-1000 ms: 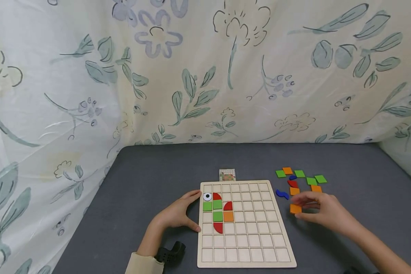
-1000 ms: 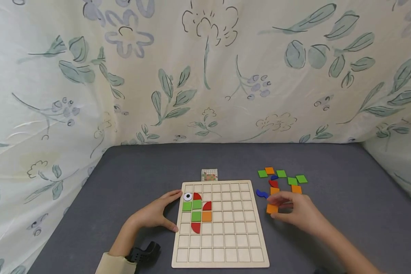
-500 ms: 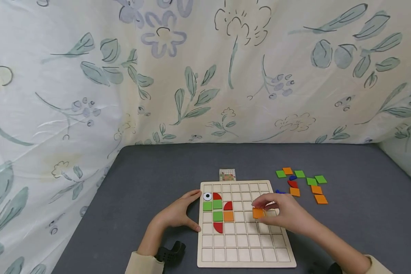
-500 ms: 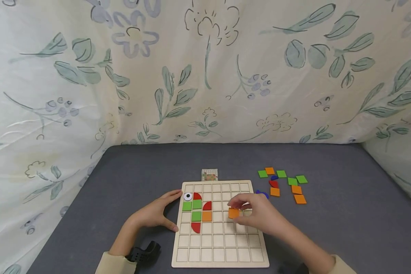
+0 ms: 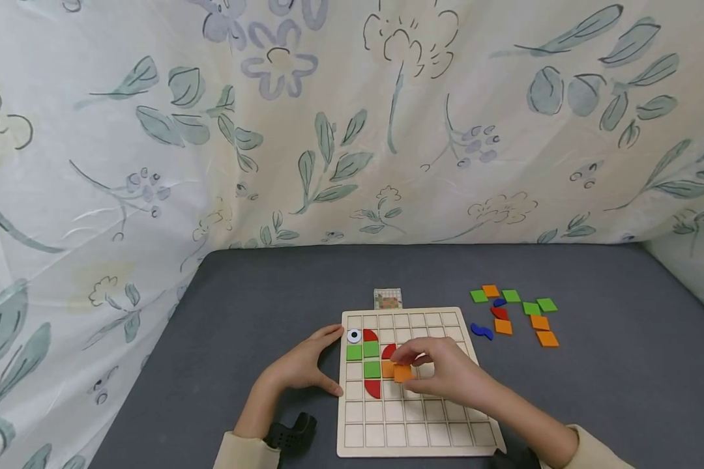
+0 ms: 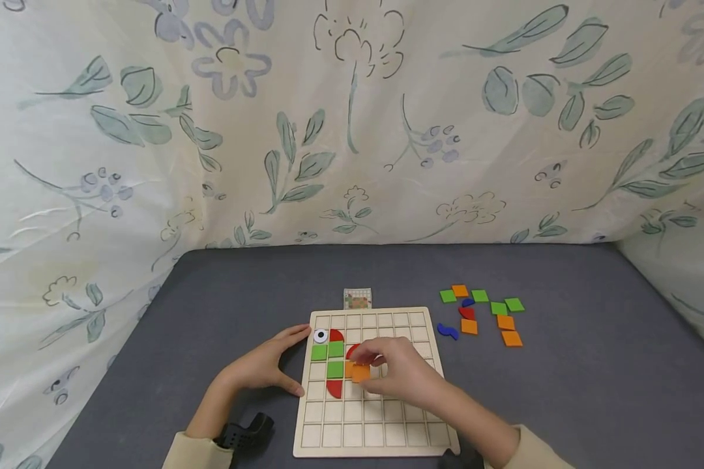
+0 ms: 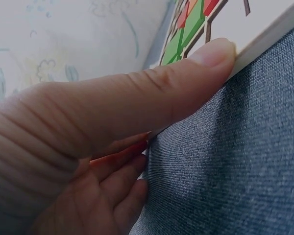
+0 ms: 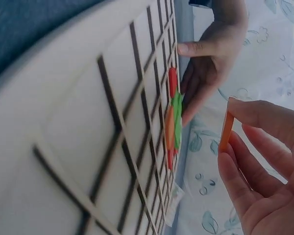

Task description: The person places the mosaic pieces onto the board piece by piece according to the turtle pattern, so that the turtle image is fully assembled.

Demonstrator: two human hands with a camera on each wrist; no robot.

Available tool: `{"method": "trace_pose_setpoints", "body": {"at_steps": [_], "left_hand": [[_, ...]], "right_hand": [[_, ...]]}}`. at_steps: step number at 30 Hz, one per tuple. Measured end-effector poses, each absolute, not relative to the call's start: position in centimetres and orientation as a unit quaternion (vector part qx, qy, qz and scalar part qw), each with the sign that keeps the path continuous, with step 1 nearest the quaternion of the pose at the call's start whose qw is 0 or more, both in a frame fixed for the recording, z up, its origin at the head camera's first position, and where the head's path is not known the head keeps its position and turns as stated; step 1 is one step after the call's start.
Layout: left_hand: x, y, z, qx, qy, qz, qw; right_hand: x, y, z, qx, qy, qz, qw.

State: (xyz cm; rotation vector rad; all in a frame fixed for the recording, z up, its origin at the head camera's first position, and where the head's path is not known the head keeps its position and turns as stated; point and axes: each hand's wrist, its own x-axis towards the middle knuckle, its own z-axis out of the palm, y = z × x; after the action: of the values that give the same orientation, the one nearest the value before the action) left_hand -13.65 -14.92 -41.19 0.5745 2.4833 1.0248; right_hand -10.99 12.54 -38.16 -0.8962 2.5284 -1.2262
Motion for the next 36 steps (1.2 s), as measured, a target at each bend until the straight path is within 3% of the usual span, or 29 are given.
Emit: {"method": "trace_pose_setpoints", "body": {"at_steps": [15,36], "left_hand": [[-13.7,-14.9,-41.1,0.199,0.889,0.364,0.195],[-13.6,-14.8,-40.8,0.197,0.892,0.358,0.194]], "right_hand": [[-10.9,10.8,-40.7,-0.316,0.857,-0.391,0.116],[-11.3,10.5,-41.3,-0.318,0.853,-0.393,0.13]]}}
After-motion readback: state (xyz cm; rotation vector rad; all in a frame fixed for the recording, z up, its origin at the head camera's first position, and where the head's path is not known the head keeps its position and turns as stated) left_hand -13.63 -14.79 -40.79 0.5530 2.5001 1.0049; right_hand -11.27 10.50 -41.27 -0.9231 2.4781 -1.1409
